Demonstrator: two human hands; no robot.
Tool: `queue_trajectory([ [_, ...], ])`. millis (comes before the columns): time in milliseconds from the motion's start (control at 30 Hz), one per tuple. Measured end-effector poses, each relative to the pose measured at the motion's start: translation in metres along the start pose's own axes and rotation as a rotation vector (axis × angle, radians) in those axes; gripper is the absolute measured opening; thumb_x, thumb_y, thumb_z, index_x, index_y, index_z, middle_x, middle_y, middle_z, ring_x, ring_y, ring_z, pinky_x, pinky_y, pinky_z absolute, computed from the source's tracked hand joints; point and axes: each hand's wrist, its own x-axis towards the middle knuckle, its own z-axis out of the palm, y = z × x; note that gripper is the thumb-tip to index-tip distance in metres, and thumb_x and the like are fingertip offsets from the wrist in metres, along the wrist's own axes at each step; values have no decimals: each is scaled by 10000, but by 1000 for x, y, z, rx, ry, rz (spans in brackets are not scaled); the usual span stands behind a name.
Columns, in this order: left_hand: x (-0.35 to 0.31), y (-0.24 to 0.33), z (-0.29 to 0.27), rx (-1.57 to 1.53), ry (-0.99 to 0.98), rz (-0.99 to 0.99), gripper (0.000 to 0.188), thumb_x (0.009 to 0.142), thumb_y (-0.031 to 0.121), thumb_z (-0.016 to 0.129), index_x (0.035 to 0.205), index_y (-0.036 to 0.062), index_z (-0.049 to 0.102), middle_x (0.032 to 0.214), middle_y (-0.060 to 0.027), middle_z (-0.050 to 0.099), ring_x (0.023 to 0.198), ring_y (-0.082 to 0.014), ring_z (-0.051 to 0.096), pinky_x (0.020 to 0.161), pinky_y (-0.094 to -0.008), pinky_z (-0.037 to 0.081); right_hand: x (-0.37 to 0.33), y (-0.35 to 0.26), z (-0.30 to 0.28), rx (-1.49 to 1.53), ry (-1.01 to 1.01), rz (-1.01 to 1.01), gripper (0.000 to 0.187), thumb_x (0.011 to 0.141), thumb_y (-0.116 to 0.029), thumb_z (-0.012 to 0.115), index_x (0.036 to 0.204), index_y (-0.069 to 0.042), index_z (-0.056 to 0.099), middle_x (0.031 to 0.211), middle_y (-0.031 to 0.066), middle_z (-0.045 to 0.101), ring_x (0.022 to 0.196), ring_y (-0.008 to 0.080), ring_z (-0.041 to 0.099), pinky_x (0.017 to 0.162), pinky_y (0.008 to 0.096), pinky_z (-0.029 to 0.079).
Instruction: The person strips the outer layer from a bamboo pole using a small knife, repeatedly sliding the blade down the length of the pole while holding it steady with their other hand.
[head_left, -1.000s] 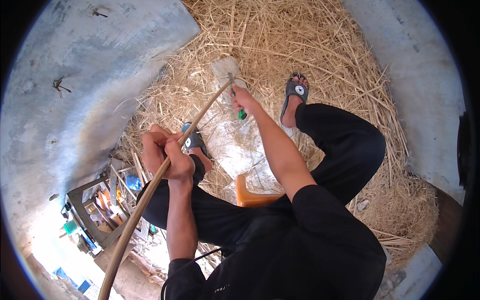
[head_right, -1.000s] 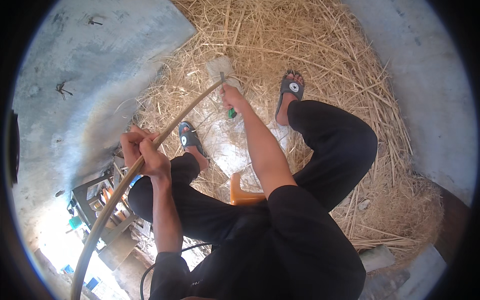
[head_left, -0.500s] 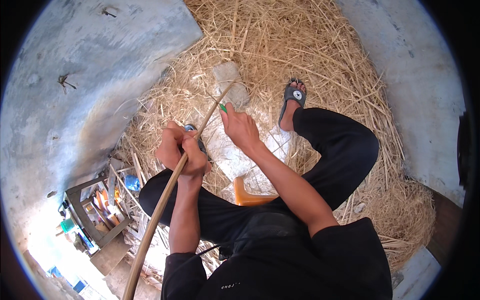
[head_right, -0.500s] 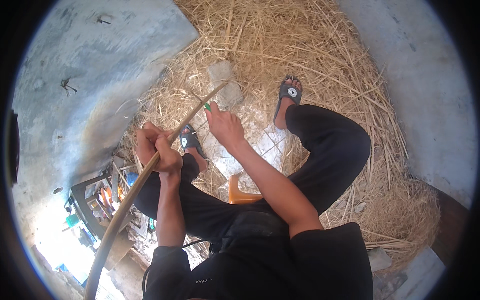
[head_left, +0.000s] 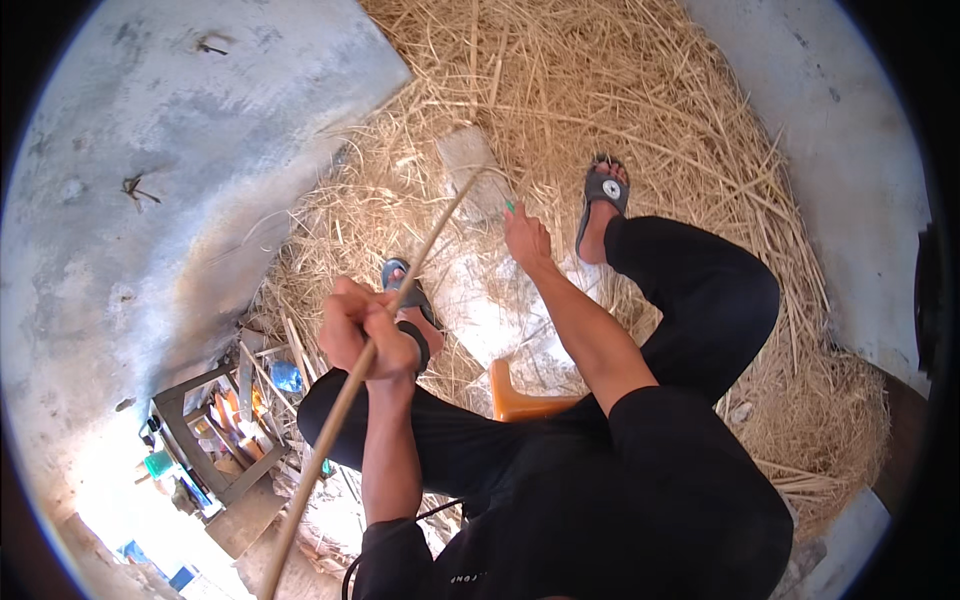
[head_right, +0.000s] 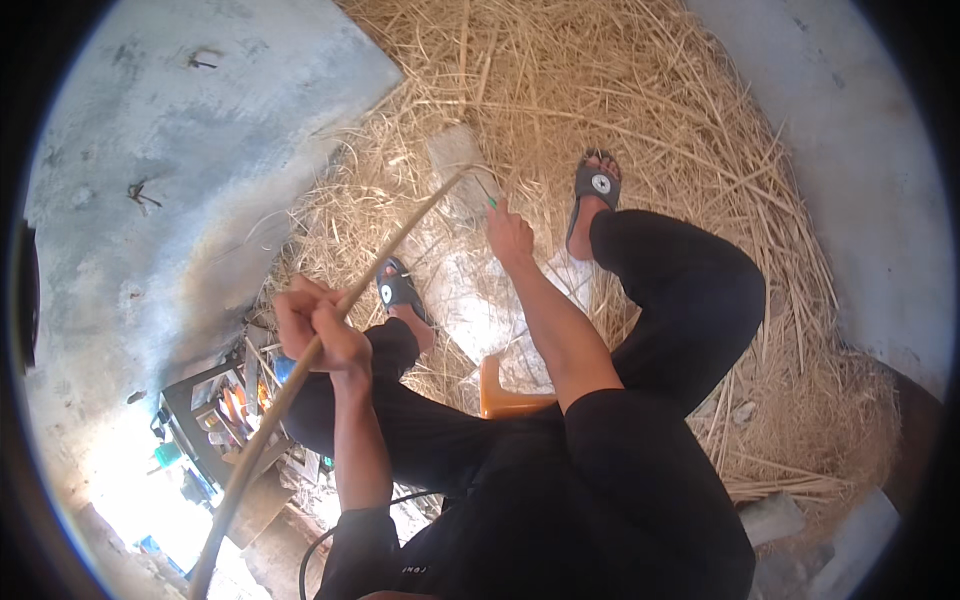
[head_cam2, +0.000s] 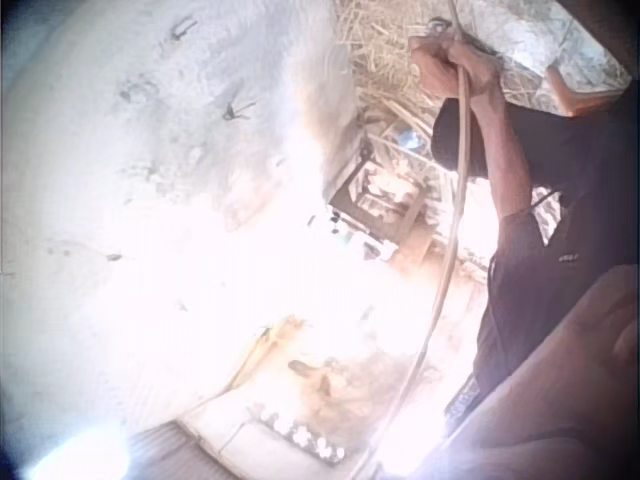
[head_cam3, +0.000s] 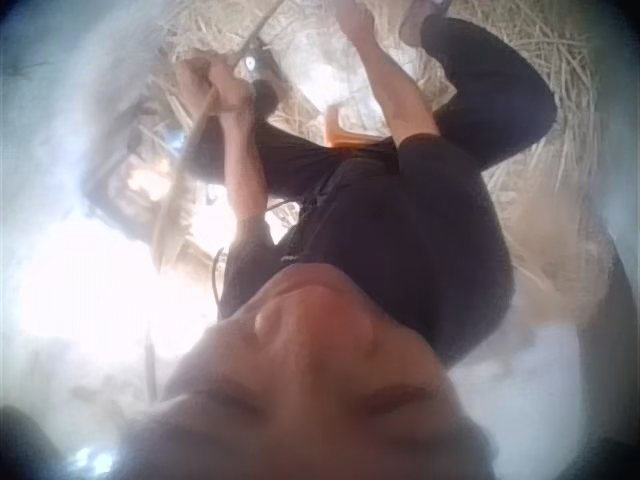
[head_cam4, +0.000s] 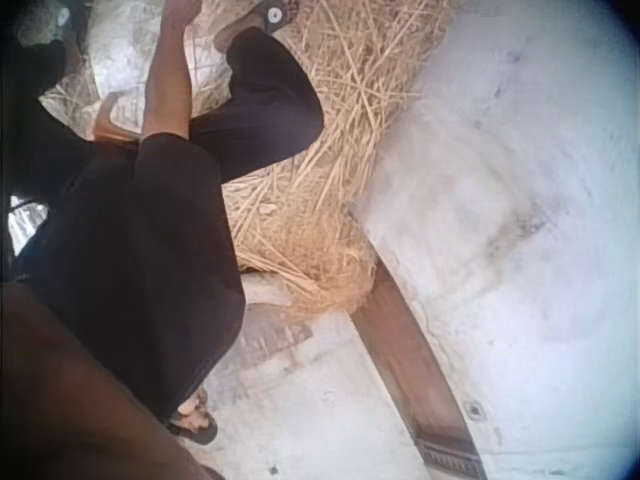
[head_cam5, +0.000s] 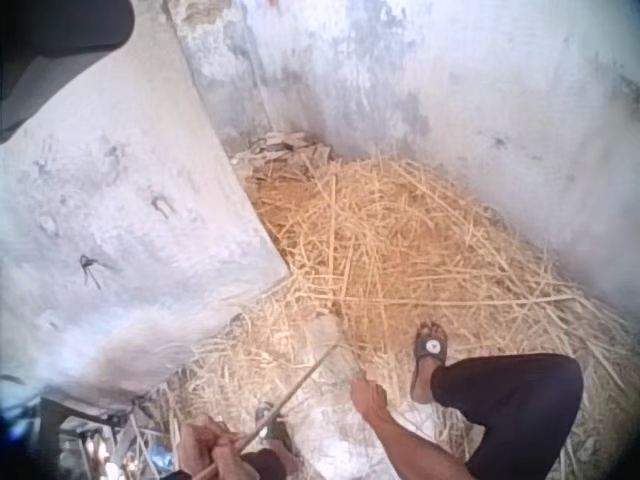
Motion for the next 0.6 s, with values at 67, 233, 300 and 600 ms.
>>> queue_trajectory([
  [67,6,-5,0,25,65,-132,70,674,-68,377,662,-1,359,526,-94,416,454,-123,378,448,-246,376,-9,-19,-12,188,101,-84,347,967,-361,383,1074,-42,467,789,271,627,796,448,619,696,524,487],
  [233,2,-3,-1,30,99,-179,64,660,-53,379,645,5,358,514,-116,448,465,-124,369,441,-232,326,-15,-54,-25,203,-26,-188,332,967,-351,390,1016,-28,448,767,289,614,781,469,604,687,536,478],
  [300,-3,0,0,92,43,-165,15,685,5,369,672,-4,368,527,-93,410,499,-122,353,461,-257,319,-2,-56,-18,116,-18,-225,320,969,-342,390,1019,-32,452,762,280,621,765,463,611,677,532,483],
  [600,0,-5,-1,26,99,-143,72,617,-56,365,668,-7,380,510,-127,471,446,-124,384,426,-245,334,15,-47,-3,48,83,-216,293,973,-318,394,1014,-36,464,718,255,633,724,428,638,644,515,502],
])
